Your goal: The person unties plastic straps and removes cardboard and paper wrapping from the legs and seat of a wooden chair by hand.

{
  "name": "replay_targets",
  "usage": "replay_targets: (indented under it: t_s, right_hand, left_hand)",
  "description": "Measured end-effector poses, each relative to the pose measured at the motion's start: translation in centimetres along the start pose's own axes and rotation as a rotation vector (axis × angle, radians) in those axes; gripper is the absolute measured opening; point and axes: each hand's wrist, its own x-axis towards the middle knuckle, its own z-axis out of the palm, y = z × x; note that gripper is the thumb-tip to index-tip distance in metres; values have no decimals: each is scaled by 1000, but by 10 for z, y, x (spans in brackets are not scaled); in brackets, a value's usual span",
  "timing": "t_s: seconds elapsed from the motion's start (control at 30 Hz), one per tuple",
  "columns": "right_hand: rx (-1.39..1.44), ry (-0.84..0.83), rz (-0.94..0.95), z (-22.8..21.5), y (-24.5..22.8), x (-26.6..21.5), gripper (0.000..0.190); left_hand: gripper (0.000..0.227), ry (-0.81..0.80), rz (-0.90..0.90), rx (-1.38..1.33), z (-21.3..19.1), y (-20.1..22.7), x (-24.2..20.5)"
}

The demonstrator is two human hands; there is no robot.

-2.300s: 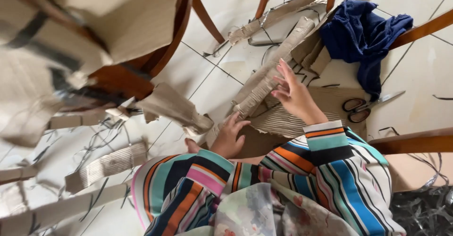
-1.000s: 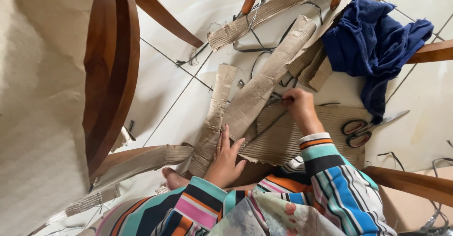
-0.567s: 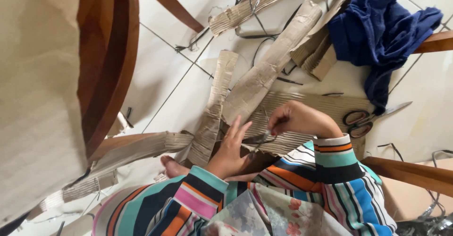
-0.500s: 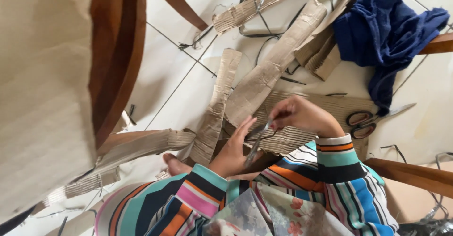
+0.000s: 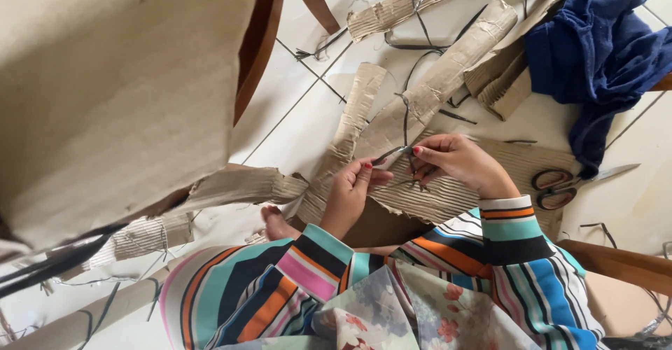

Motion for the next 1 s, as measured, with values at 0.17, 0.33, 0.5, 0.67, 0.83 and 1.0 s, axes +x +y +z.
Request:
replay_targets:
  t_s: [0.17, 0.33, 0.5, 0.67, 0.83, 1.0]
  right_hand:
    - [-120, 48, -139, -5, -7, -16, 19]
    - [-62, 13, -163, -10, 2, -23, 22]
    - [134, -63, -162, 11, -2, -31, 22]
    - [309, 4, -110, 37, 19, -19, 17]
    - [204, 9, -78, 48, 16, -14, 14]
    - [99, 8, -50, 56, 12, -15, 12]
  left_hand:
    - [32, 61, -83, -221, 3, 11, 0]
    - [28, 207, -213, -438, -9, 26, 1]
    - [41, 177, -249, -768, -4, 44, -4]
    - [52, -114, -47, -696, 8, 32, -11]
    - [53, 28, 28, -576, 12, 32, -7]
    - [43, 131, 51, -504, 16, 46, -9]
